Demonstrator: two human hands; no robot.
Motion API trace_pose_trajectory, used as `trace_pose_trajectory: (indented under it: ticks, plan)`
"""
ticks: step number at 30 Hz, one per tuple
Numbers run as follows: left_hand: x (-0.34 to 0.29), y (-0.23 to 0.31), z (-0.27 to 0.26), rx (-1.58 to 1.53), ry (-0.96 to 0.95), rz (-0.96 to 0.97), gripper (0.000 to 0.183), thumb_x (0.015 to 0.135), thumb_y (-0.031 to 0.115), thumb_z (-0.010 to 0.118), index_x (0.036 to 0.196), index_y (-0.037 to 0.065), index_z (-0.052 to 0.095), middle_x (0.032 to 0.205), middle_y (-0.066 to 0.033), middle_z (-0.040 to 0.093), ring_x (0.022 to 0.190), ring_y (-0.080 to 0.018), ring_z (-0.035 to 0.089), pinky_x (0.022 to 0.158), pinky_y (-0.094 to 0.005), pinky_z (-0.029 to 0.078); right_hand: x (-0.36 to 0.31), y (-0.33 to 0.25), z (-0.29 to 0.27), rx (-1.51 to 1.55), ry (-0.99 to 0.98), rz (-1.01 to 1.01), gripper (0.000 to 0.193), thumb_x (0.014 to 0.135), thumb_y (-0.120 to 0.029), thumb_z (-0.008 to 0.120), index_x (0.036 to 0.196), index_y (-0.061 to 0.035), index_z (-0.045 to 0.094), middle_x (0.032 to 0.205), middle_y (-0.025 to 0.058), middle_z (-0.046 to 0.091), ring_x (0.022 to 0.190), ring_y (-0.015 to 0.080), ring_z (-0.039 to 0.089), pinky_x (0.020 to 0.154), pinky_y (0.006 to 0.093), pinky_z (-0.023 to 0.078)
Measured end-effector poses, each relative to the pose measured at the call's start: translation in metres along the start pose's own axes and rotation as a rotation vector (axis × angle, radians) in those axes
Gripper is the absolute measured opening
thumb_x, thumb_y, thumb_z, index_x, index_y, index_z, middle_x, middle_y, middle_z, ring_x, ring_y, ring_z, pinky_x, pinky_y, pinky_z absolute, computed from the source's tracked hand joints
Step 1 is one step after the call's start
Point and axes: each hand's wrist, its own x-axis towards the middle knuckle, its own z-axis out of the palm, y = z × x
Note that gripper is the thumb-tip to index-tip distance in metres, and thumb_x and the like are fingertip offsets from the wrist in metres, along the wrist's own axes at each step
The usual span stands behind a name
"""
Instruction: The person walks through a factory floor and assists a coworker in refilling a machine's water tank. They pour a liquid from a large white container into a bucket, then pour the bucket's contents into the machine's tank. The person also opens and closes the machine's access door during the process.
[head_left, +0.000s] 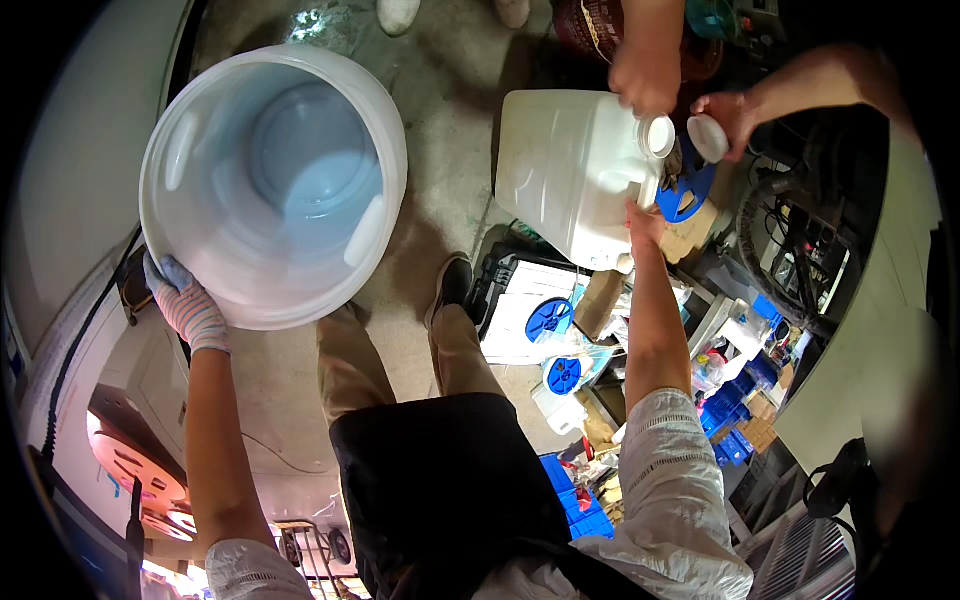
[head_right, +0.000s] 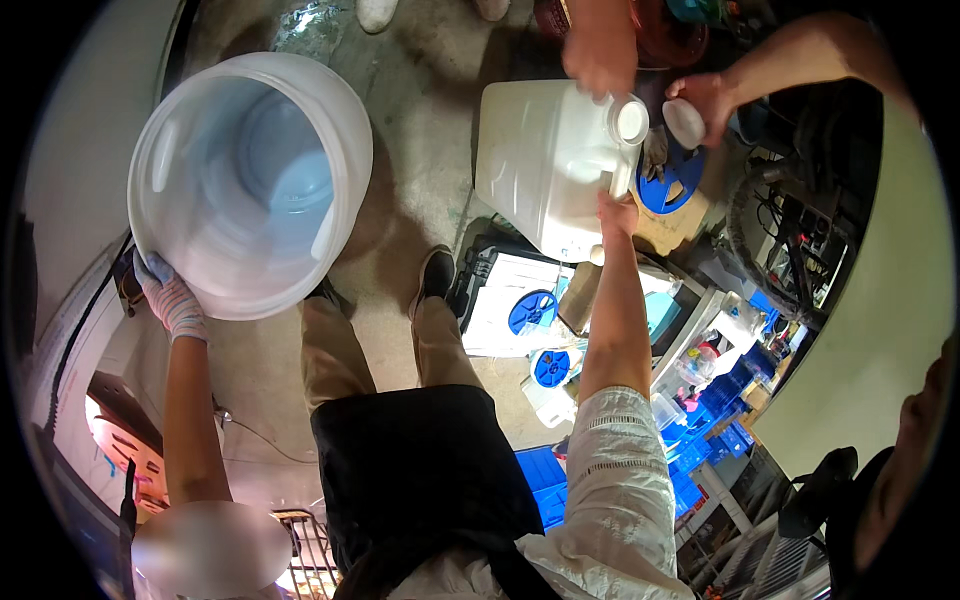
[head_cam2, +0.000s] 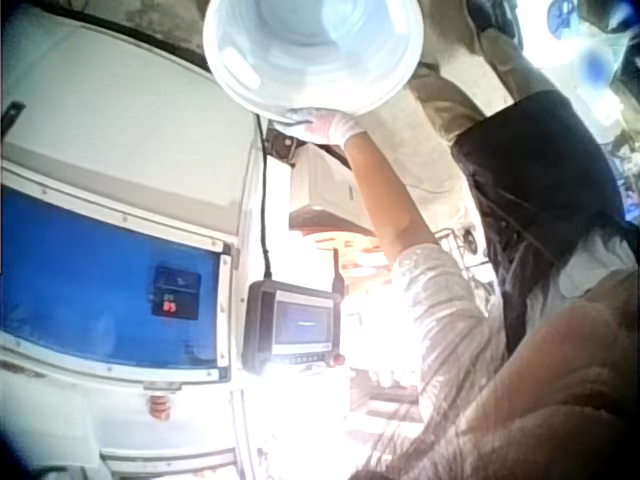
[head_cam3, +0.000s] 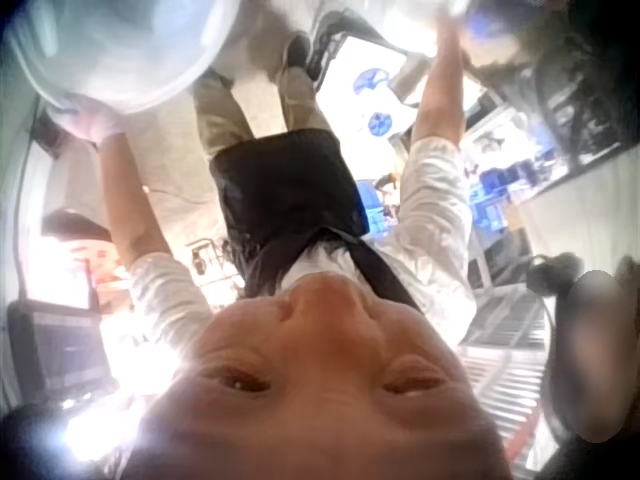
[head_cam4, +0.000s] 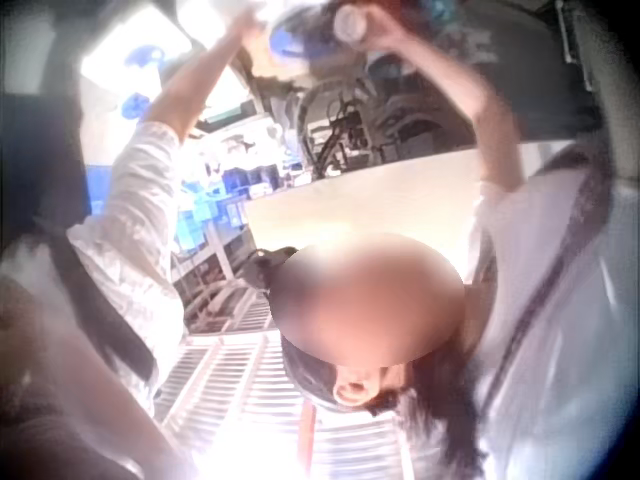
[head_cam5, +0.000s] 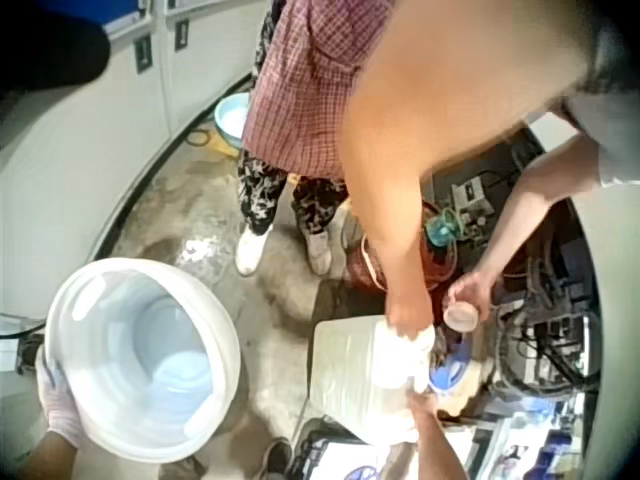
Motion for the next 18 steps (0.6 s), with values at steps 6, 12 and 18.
trace_pose_trajectory:
  ticks: [6,12,18]
  plan:
    - [-0.002,0.003,-0.002,0.028,-0.021,-0.025,0.050,0.098,0.032,0.040,0.135,-0.001,0.038,0.128,-0.0186,0.050,0.111,-0.0283,0.052,0.097,-0.0355,0.039,0.007,0.014,-0.002,-0.082,0.004,-0.008,0.028,0.073,-0.019,0.069,0.095,-0.0041,0.062,0.060,0.0006,0.056,0.049,0.0090,0.051,0.047,0.0280,0.041]
    - [-0.002,0.003,-0.003,0.068,-0.005,-0.035,0.050,0.098,0.033,0.041,0.134,-0.001,0.039,0.125,-0.0193,0.053,0.109,-0.0293,0.053,0.094,-0.0364,0.041,0.015,0.025,-0.002,-0.101,0.030,-0.023,0.030,0.072,-0.025,0.070,0.095,-0.0074,0.065,0.059,0.0011,0.058,0.049,0.0107,0.053,0.050,0.0300,0.043]
    - [-0.003,0.003,-0.006,0.164,0.019,-0.026,0.050,0.097,0.034,0.041,0.134,0.000,0.040,0.125,-0.0188,0.054,0.108,-0.0295,0.054,0.094,-0.0367,0.041,0.026,0.039,0.000,-0.271,0.096,-0.075,0.035,0.072,-0.030,0.070,0.098,-0.0074,0.065,0.072,0.0095,0.066,0.064,0.0224,0.063,0.061,0.0348,0.049]
